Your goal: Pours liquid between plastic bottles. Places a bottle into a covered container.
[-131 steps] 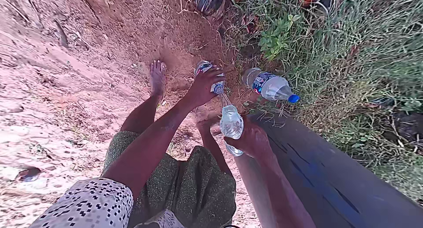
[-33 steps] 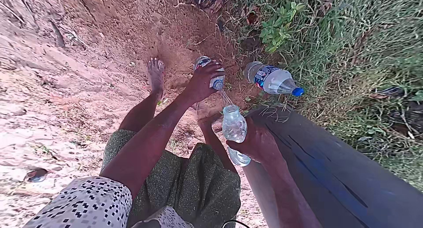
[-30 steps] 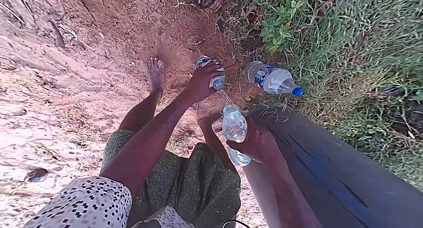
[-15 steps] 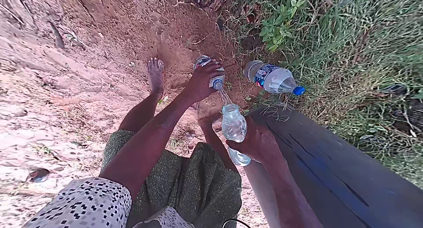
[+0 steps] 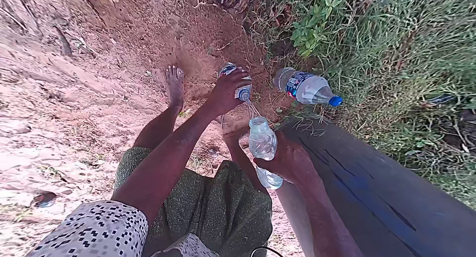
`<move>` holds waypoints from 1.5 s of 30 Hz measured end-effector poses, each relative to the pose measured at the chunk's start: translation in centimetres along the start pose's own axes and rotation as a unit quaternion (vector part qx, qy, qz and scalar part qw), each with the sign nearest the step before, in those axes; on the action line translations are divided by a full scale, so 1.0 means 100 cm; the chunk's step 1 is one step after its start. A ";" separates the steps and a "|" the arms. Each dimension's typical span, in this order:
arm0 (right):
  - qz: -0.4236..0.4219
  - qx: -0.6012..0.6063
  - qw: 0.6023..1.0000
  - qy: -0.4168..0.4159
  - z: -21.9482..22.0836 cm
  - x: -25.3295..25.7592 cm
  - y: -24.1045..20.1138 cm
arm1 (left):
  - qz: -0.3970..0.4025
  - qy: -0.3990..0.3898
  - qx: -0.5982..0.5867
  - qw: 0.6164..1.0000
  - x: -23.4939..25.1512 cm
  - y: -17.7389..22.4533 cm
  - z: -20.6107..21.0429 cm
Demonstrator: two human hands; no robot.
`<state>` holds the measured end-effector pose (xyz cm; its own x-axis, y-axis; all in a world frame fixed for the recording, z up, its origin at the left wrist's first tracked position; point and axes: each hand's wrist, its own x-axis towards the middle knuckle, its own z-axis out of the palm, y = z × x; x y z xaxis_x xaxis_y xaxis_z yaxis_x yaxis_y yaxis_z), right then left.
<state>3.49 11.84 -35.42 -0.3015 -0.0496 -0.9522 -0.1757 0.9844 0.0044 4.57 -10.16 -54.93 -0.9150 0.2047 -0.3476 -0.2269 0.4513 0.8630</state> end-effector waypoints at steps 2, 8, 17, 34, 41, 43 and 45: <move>-0.002 -0.001 1.000 0.001 0.000 0.000 0.001 | 0.001 0.000 0.000 1.000 0.000 0.000 0.001; -0.001 -0.001 1.000 0.001 0.000 0.002 0.000 | 0.006 0.005 0.002 1.000 0.001 -0.001 0.001; -0.002 0.002 1.000 0.000 0.000 0.002 0.000 | 0.004 0.004 -0.003 1.000 0.001 -0.001 0.001; 0.004 0.002 1.000 -0.005 -0.001 0.002 -0.003 | 0.010 0.006 -0.003 1.000 0.000 0.000 -0.002; -0.001 0.000 1.000 -0.012 -0.003 0.003 -0.006 | 0.013 0.010 -0.002 1.000 0.000 -0.001 -0.001; 0.000 0.002 1.000 -0.013 -0.003 0.003 -0.006 | 0.011 0.007 0.000 1.000 0.000 -0.001 -0.001; 0.000 0.003 1.000 -0.017 -0.005 0.003 -0.006 | 0.010 0.006 0.000 1.000 0.001 -0.002 -0.001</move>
<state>3.07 11.16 -35.56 -0.2699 -0.0436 -0.9619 -0.1703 0.9854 0.0031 4.52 -10.29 -55.08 -0.9233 0.2042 -0.3253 -0.2073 0.4479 0.8697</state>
